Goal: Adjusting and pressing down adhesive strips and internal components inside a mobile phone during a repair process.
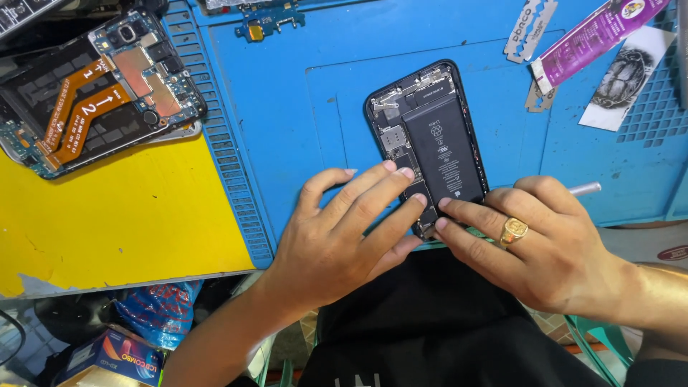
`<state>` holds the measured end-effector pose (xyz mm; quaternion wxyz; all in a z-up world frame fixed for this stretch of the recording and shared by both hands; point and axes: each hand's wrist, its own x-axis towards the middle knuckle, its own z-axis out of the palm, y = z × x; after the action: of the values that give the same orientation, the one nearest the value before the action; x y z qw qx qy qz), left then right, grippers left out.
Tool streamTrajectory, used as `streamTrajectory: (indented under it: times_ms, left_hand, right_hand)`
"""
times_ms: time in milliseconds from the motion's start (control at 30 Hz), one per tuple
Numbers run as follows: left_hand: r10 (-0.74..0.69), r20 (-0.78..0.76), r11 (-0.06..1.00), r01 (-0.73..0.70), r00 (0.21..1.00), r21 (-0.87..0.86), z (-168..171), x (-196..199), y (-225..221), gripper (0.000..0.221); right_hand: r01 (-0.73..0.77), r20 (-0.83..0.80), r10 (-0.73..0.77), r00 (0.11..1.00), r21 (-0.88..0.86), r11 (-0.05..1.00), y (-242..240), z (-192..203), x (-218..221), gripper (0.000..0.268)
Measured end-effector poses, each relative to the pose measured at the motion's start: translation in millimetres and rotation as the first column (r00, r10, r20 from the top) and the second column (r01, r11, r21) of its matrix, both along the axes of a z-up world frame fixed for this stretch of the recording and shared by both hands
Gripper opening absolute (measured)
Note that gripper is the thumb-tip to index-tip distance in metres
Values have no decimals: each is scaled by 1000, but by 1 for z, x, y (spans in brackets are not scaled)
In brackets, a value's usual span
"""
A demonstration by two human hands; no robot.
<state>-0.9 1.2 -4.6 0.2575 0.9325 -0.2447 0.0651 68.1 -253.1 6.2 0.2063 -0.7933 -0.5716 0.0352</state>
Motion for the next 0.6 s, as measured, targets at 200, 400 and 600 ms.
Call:
streamTrajectory:
  times_ms: [200,400,600]
  left_hand:
    - [25,-6,1000,-25,1000,13,-1,-1,0,32]
    - [22,-7,1000,-22,1000,-5,0,0,0,32]
    - [27,-2,1000,-27,1000,-5,-2,0,-1,35]
  right_hand:
    - [1,7,-1,1000,-16,1000,2,0,-1,15]
    - [32,28,-32,999,24,999,4,0,-1,16]
    - [68,77,-70,995,28,997,7,0,0,13]
